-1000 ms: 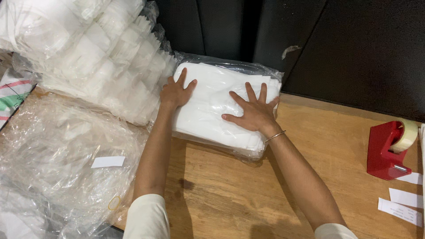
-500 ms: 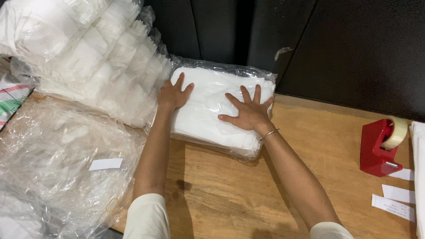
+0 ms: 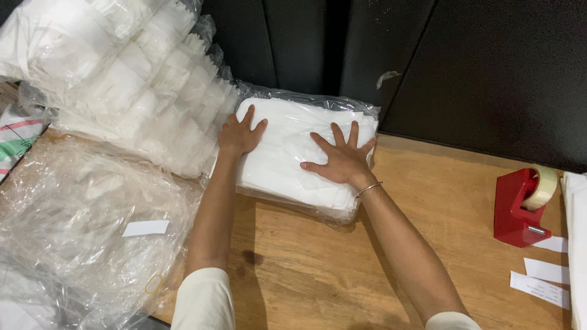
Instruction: The person folds white fabric items on a wooden table. They use a tape dispenser to apply tape to the folded items. The person then stacks the folded items and places them into white bags.
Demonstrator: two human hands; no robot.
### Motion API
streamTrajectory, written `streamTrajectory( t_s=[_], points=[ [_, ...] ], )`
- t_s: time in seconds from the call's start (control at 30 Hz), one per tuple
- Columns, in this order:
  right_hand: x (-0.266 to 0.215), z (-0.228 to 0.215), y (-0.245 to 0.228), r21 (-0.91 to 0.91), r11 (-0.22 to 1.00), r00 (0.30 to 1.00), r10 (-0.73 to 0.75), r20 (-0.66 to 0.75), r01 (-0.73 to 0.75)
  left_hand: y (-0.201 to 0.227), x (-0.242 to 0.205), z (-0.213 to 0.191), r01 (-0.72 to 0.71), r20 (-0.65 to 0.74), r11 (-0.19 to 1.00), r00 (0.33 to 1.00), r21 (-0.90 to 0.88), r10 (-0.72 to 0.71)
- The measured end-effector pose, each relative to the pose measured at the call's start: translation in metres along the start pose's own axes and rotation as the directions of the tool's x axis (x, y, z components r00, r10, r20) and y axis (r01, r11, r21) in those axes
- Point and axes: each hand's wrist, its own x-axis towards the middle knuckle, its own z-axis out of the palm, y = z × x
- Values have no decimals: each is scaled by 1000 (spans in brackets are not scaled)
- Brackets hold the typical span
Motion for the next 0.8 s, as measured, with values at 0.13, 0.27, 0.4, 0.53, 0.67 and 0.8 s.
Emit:
streamTrajectory(
  t_s=[0.13, 0.27, 0.4, 0.53, 0.67, 0.8],
  points=[
    [3, 2, 2, 19, 1000, 1000, 2, -21, -2, -2, 5, 4, -13, -20, 1000, 1000, 14, 13],
    [3, 3, 3, 21, 1000, 1000, -6, -26, 6, -1, 4, 3, -9, -19, 1000, 1000, 28, 9],
    [5, 4, 4, 26, 1000, 999, -11, -30, 12, -1, 6, 4, -6, -19, 1000, 1000, 28, 6],
    [5, 5, 5, 33, 999, 999, -13, -35, 14, -2, 8, 6, 0, -20, 1000, 1000, 24, 0],
    [4, 4, 4, 47, 999, 999, -11, -36, 13, -4, 9, 8, -7, -25, 999, 1000, 44, 8],
    [6, 6, 5, 35, 999, 999, -7, -36, 8, -1, 7, 7, 4, -29, 998, 1000, 57, -3]
  ],
)
